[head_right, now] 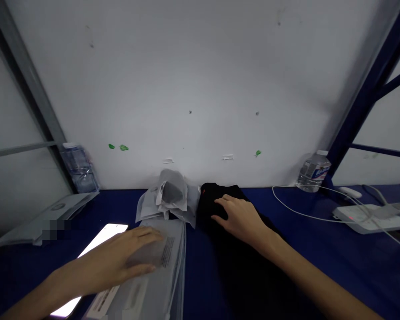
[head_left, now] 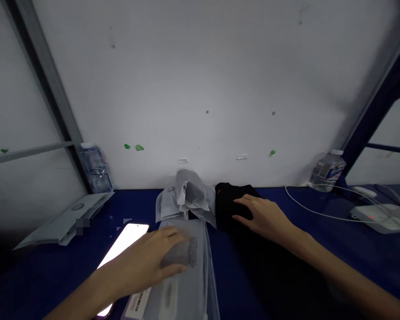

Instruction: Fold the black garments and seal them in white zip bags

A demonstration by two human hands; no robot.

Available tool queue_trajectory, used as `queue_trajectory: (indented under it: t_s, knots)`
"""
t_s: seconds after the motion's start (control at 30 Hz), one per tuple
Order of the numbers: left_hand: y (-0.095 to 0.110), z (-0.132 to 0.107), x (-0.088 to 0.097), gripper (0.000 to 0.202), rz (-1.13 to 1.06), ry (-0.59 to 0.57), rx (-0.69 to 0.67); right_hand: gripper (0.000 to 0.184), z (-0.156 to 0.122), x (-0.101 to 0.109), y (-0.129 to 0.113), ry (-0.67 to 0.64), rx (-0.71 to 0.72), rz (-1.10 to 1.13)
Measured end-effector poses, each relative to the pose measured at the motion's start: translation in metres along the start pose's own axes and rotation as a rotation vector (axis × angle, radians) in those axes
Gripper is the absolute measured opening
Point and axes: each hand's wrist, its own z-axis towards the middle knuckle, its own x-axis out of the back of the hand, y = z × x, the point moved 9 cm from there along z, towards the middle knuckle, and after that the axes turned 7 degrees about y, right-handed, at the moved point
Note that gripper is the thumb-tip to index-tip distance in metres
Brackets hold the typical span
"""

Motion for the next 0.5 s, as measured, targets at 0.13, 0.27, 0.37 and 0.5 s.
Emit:
queue_trajectory:
  t_s: [0.13,0.27,0.37,0.5]
  knots:
    - [0.004,0.003,0.004,0.043,0.058,0.031,-0.022,0.009,0.007,-0.003,0.014,-0.016,0.049,0.059]
    - [0.003,0.004,0.013,0.038,0.100,0.083,-0.023,0.013,0.018,0.041,0.023,0.143,0.014,0.119]
    - [0.001,0.007,0.027,0.032,0.087,0.190,0.020,0.009,0.010,0.103,0.028,0.583,-0.070,0.276]
    - [-0.004,0.007,0.051,0.034,0.182,0.368,0.129,0.003,-0.010,0.138,0.011,0.818,-0.034,0.455]
